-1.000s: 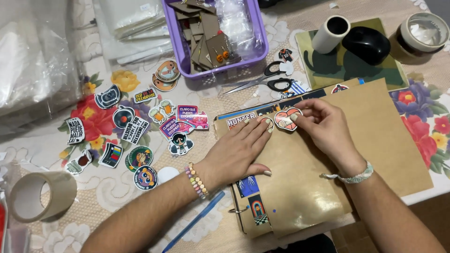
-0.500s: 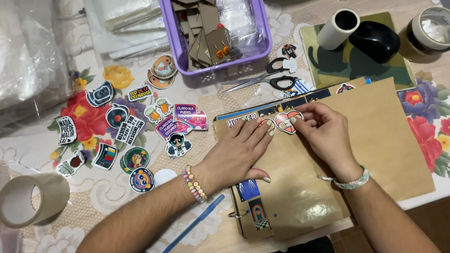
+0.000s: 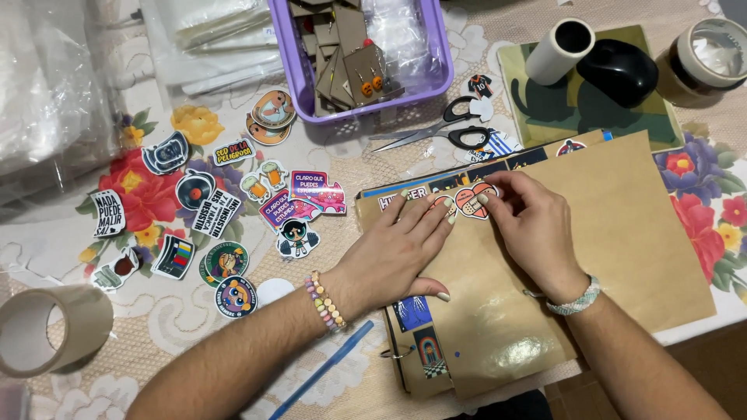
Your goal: The person uses scissors to trim a sticker and then places it onto a decorated page in a ring binder. They then flip through the binder, select a heart-shaped sticker, and attach it to a brown paper sheet before closing the binder.
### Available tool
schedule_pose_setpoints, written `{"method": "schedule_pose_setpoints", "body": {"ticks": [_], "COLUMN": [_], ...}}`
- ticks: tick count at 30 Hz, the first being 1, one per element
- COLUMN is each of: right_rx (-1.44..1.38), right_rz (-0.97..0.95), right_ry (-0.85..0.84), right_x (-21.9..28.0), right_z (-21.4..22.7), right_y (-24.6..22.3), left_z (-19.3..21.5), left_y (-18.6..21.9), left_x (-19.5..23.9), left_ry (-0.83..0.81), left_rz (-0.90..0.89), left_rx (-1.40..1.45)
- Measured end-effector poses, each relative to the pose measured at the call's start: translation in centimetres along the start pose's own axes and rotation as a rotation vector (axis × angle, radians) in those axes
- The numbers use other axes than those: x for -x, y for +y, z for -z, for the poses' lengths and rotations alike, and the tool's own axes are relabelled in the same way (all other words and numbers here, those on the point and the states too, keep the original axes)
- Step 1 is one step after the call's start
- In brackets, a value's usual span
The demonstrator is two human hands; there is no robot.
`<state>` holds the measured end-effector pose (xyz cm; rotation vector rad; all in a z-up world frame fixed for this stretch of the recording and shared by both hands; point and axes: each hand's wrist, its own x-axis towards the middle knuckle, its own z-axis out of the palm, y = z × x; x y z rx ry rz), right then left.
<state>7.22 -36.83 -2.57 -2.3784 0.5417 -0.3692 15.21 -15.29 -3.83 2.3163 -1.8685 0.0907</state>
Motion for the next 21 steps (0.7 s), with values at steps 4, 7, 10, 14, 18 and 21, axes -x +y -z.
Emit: {"method": "schedule_pose_setpoints", "body": {"ticks": [4, 7, 10, 14, 18, 21], "right_rx": [0.003, -0.031, 0.011, 0.258, 0.759, 0.849], "right_rz": [-0.018, -0.042, -0.009, 0.187, 0.476, 0.524], "right_ry": [0.0, -0.009, -0.002, 0.07, 0.068, -0.119], "right_x": [0.0, -0.1, -0.1, 0.8, 2.4, 2.2], "right_z": [0.0, 0.0, -0.2, -0.2, -0.7, -1.1], "right_y": [0.1, 0.6, 0.7, -0.8, -0.6, 1.3], "left_z": [-0.2, 0.0, -0.1, 0.0, -0.1, -0.6], "left_y": [0.0, 0.0, 0.0, 0.0, 0.0, 0.0], "left_x": [0.1, 0.1, 0.1, 0.1, 0.1, 0.0], "left_ry": [0.013, 0.028, 0.033, 0.031, 0.036, 0.036], "left_rz": [-0.004, -0.003, -0.005, -0.01, -0.012, -0.009], "left_rx": [-0.001, -0.011, -0.02, -0.017, -0.015, -0.039]}}
